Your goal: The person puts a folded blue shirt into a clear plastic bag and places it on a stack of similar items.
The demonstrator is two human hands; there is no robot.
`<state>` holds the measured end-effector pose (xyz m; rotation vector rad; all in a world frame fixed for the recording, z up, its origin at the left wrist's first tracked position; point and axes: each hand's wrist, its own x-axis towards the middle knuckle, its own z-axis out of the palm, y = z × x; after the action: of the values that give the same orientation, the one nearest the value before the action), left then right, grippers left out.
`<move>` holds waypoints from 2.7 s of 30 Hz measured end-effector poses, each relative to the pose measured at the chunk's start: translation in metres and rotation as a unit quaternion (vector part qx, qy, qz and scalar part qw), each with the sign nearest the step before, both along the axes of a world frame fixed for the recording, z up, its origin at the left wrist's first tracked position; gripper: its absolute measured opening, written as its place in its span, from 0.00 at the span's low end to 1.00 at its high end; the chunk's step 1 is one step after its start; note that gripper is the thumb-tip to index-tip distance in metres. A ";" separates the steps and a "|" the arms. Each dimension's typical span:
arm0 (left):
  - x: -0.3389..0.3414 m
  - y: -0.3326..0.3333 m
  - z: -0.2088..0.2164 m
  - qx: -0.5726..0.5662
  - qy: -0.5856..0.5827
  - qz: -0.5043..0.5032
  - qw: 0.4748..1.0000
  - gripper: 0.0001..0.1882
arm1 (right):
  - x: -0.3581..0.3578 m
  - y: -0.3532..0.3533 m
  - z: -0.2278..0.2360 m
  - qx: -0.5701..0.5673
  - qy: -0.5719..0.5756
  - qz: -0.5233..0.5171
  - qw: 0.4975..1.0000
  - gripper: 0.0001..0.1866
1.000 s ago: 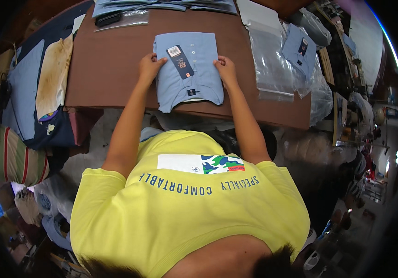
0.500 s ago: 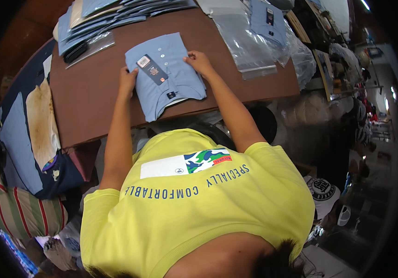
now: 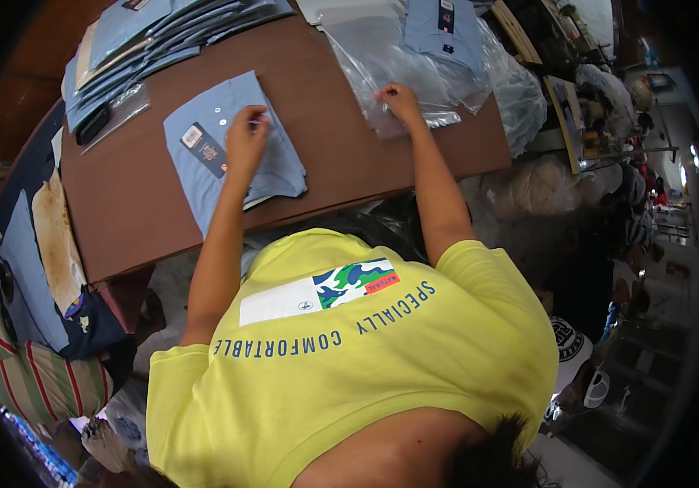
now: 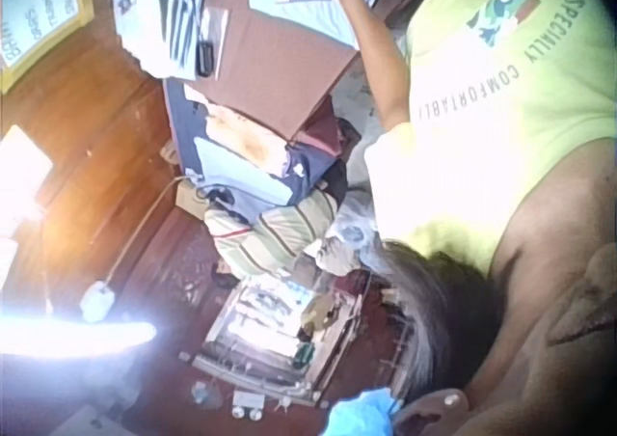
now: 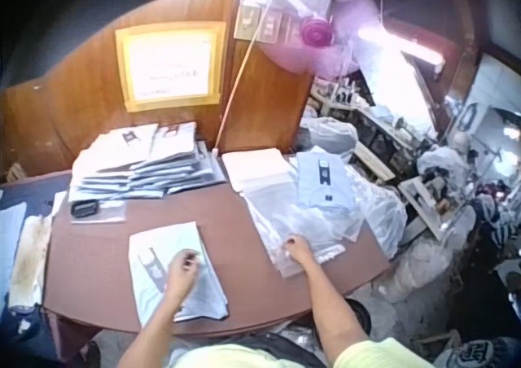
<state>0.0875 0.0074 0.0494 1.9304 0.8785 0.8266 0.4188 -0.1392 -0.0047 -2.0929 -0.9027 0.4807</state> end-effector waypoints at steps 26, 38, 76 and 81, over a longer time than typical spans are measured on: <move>0.150 -0.086 -0.021 -0.046 0.093 -0.294 0.950 0.40 | -0.055 -0.031 0.032 0.147 0.143 -0.008 0.979 0.32; 0.143 -0.079 -0.048 -0.153 -0.071 -0.265 0.949 0.23 | -0.055 -0.034 0.029 0.200 0.193 -0.071 0.958 0.06; 0.136 -0.072 -0.063 0.036 0.037 -0.302 0.952 0.19 | 0.259 -0.161 0.123 0.341 0.322 -0.234 0.852 0.06; 0.133 -0.069 -0.064 0.012 0.044 -0.316 0.948 0.21 | 0.263 -0.156 0.190 0.358 0.227 -0.189 0.886 0.08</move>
<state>0.2202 -0.0617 -0.0147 2.1013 0.2518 0.3660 0.6815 -0.2951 0.1851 -1.3348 -0.3005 0.3327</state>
